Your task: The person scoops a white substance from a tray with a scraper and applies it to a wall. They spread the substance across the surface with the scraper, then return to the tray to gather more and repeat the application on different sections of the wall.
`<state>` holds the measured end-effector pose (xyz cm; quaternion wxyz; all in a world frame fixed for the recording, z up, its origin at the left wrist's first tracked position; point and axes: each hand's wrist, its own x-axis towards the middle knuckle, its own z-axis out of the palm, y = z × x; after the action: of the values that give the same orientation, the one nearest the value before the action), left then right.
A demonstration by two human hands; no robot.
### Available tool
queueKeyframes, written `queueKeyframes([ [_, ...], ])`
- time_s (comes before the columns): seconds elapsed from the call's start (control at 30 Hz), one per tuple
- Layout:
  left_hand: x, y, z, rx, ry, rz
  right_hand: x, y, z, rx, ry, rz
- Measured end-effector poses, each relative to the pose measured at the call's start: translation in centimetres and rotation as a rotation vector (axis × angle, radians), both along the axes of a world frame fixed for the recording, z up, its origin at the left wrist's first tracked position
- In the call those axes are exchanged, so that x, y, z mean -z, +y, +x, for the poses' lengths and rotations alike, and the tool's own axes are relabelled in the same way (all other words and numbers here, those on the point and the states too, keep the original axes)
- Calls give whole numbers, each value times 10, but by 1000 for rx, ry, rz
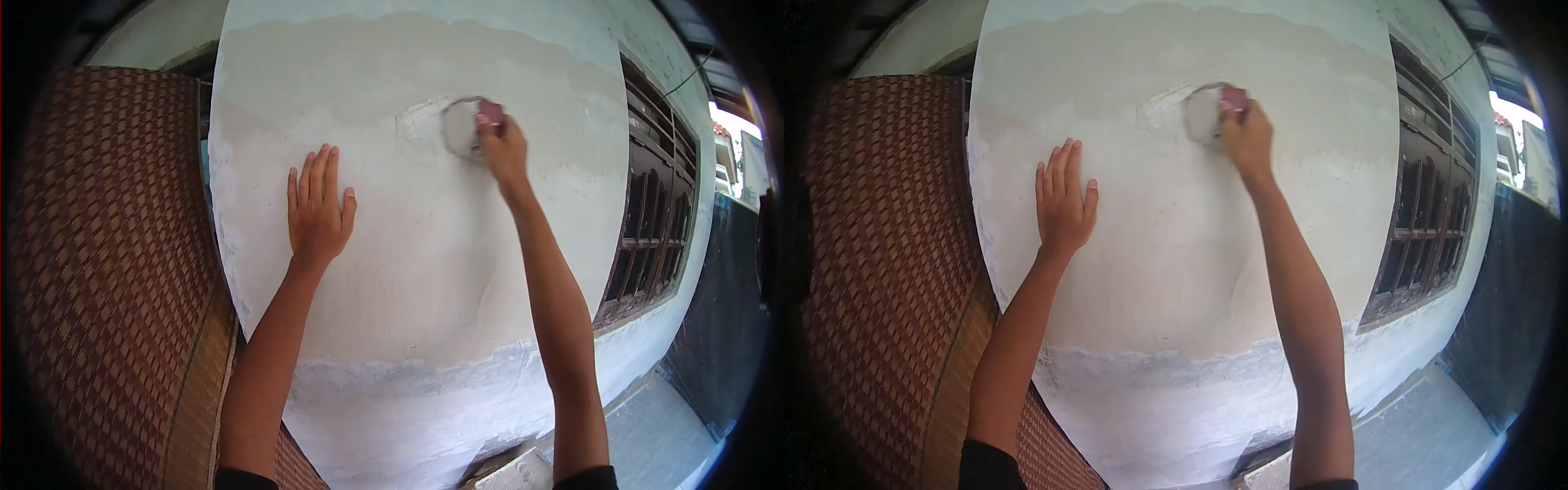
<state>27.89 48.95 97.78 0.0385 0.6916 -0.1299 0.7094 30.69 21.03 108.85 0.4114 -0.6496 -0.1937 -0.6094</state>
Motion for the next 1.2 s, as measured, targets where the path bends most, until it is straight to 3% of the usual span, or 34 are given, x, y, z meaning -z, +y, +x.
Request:
queueKeyframes([
  [0.07,1,-2,2,-11,0,-10,-3,-15,-8,-229,-23,269],
  [0.13,2,-2,2,-5,-2,-16,-1,-8,-9,-322,-68,271],
  [0.23,0,-2,1,4,-3,-12,14,20,-16,-41,-29,-110],
  [0.27,1,-2,1,6,0,-7,15,16,-11,-41,-22,-105],
  [0.33,2,-3,1,0,6,-4,9,0,-2,17,-9,33],
  [0.4,2,-3,2,-9,7,-8,6,-12,-15,-147,-22,271],
  [0.47,3,-4,3,-30,11,-18,6,-10,-17,-228,-80,310],
  [0.57,3,-5,2,-24,14,-12,15,7,-5,-155,-86,-77],
  [0.6,4,-4,2,-23,19,-7,15,1,-1,-154,-82,-71],
  [0.67,3,-4,3,-6,15,-10,9,-19,10,106,-51,-55],
  [0.73,4,-6,3,-13,12,-14,4,-32,-4,-120,-18,222],
  [0.8,3,-6,3,-23,6,-16,8,-29,-11,-295,-105,182],
  [0.87,3,-6,3,-29,14,-19,16,-17,-14,-300,-35,-36],
  [0.9,4,-7,3,-26,16,-16,18,-15,-4,-159,-79,-170],
  [1.0,3,-7,3,-20,2,-6,12,-34,0,12,-57,-90],
  [1.07,3,-8,3,-16,6,-18,6,-41,-10,-151,-45,118],
  [1.13,4,-8,3,-20,11,-24,8,-37,-15,-259,-57,108],
  [1.2,3,-9,4,-22,16,-24,17,-25,-3,-218,-101,-140],
])
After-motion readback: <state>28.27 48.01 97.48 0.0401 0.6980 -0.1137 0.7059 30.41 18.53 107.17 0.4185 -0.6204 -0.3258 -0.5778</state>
